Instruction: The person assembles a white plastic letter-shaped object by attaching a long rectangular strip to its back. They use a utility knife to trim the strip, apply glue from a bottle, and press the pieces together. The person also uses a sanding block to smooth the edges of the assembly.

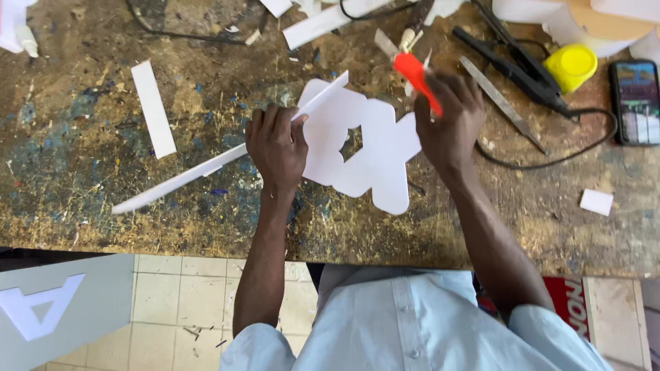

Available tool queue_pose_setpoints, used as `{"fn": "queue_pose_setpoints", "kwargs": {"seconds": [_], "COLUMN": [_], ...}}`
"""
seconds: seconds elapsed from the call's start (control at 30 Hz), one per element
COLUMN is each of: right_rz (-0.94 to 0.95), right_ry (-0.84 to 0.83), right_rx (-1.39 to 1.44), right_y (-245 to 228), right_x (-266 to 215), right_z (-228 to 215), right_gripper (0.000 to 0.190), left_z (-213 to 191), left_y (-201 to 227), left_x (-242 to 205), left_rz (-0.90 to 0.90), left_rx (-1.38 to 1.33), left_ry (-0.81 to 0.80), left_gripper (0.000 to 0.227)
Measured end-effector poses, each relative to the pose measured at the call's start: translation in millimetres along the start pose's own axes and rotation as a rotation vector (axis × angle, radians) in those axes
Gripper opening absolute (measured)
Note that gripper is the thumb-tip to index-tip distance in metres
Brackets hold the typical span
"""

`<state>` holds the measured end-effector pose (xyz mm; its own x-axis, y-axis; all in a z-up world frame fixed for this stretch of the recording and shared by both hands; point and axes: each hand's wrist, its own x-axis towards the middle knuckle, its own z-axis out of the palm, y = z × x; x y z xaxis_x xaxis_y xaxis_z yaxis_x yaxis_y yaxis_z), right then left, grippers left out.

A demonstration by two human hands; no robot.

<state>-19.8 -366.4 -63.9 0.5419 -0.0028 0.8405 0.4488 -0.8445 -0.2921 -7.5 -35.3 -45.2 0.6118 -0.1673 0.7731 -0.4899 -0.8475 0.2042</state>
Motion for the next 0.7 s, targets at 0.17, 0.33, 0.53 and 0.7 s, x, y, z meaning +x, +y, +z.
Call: {"fn": "queue_pose_setpoints", "kwargs": {"seconds": [0.17,0.33,0.53,0.7], "right_rz": [0.006,0.112,0.573,0.977], "right_ry": [-0.059,-0.037,-0.197,-0.378], "right_rx": [0.030,-0.054,0.670,1.257], "right_y": [-21,-32,-55,-53], "right_x": [-18,26,34,33], "right_z": [12,-26,-33,-26], "right_gripper": [0.028,0.026,0.032,0.025], "left_z": [1,-9,-36,-40], "left_y": [7,4,22,22], "left_x": [3,8,26,31], "left_rz": [0.007,-0.065,-0.351,-0.446], "left_rx": [-0.006,-0.098,-0.620,-0.752], "left_ry": [0.006,-0.020,-0.396,-0.507], "left_gripper": [0.015,0.012,0.052,0.041]}}
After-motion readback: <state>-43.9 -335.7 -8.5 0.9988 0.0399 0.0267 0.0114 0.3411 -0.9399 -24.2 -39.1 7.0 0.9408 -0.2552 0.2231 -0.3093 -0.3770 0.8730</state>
